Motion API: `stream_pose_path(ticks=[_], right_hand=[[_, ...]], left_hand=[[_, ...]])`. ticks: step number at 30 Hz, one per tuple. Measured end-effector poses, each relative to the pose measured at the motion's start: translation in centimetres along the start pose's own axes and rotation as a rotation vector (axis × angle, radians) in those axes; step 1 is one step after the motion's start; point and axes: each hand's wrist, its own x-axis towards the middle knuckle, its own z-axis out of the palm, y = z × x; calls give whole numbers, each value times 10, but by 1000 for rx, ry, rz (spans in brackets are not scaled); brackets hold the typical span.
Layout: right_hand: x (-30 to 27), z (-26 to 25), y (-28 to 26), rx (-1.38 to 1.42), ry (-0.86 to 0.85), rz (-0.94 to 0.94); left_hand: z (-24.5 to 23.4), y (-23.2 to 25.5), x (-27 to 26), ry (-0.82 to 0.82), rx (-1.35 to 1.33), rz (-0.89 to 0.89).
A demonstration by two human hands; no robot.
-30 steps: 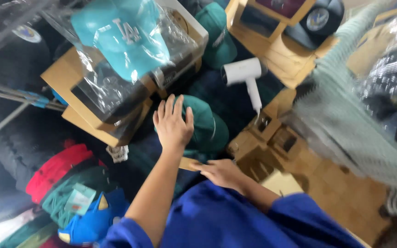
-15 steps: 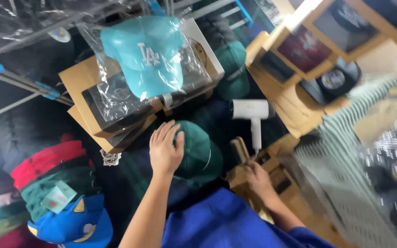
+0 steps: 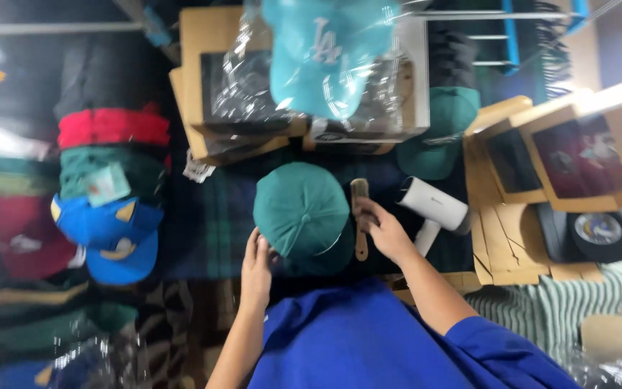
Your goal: Cleaning various baseball caps using a small brush and a hair dryer to remove dust and debris.
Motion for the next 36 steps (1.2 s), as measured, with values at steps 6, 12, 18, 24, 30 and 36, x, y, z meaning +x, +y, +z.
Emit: stream_pose_path(ticks=[6, 12, 18, 24, 30, 36], right_hand=[[13, 5, -33, 361, -240, -21], [-3, -15, -77, 203, -303, 40], [-11, -19, -82, 233, -268, 34], [-39, -18, -78, 381, -296, -91], [-73, -1, -82, 462, -110, -171], [-113, 15, -60, 362, 23, -81]], left_hand=[[-13, -28, 5, -75, -88, 117], [-25, -44, 22, -177, -66, 294], [-43, -8, 32, -327, -28, 299], [-59, 57, 42, -562, 48, 404], [-71, 113, 36, -892, 62, 425], [-81, 95, 43, -952, 219, 386]])
